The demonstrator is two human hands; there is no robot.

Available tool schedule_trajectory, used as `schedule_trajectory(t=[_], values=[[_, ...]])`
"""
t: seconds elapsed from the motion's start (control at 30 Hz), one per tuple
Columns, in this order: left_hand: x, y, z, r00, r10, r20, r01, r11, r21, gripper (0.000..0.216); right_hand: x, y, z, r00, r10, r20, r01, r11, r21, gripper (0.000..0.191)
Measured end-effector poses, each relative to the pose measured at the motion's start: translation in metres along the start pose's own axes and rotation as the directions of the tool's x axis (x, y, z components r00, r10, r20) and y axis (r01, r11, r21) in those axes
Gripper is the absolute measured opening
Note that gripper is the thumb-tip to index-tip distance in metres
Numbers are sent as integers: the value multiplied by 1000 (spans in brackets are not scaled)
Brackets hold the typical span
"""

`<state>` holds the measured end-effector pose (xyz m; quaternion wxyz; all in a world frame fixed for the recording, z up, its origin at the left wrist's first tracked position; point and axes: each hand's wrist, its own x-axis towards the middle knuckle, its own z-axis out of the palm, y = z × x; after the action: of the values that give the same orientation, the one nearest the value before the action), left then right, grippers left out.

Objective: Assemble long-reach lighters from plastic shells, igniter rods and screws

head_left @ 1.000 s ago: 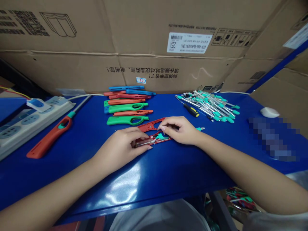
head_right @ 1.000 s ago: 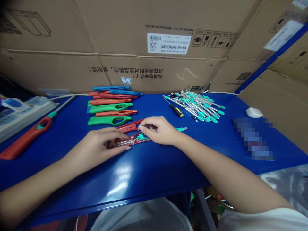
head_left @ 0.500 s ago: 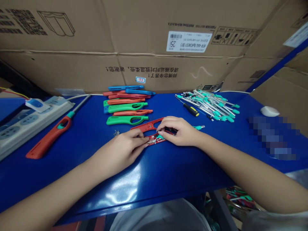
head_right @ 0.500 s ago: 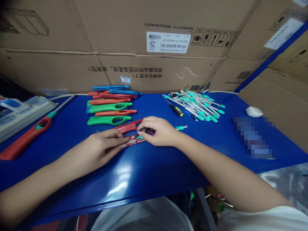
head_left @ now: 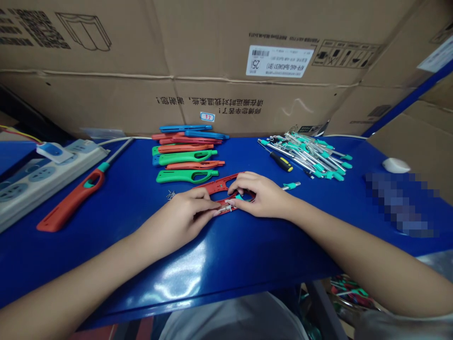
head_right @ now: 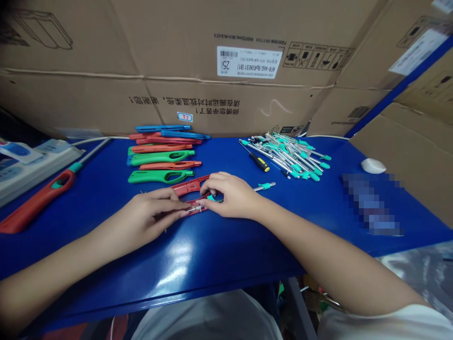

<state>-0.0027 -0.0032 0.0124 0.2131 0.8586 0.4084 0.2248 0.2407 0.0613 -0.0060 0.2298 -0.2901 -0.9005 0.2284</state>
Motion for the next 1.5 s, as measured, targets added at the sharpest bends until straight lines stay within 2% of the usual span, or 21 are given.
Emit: schedule_trajectory(t=[0.2, 0.47, 0.83, 1.07, 1.3, 1.5], values=[[-1, 2, 1, 997, -75, -11, 75, 997, -21, 23, 0, 1, 2, 1000, 1, -24, 0, 999, 50, 14], [0, -1, 1, 994, -97, -53, 96, 995, -32, 19, 1, 3, -4, 1000, -30, -1, 30, 988, 154, 12], [-2, 4, 6, 999, -28, -26, 29, 997, 68, 21, 1, 1, -2, 999, -41, 29, 38, 996, 76, 12], [-8, 8, 11, 999, -53, -1, 52, 983, 178, 30, 2, -1, -1, 998, -49, 27, 48, 998, 47, 13], [-2, 5, 10, 994, -11, -112, 18, 998, 62, 23, 2, -1, -1, 997, -73, 33, 71, 996, 53, 13], [-2, 3, 9, 999, 21, -32, -17, 993, 117, 25, 0, 2, -7, 998, -60, 35, 54, 989, 141, 16]])
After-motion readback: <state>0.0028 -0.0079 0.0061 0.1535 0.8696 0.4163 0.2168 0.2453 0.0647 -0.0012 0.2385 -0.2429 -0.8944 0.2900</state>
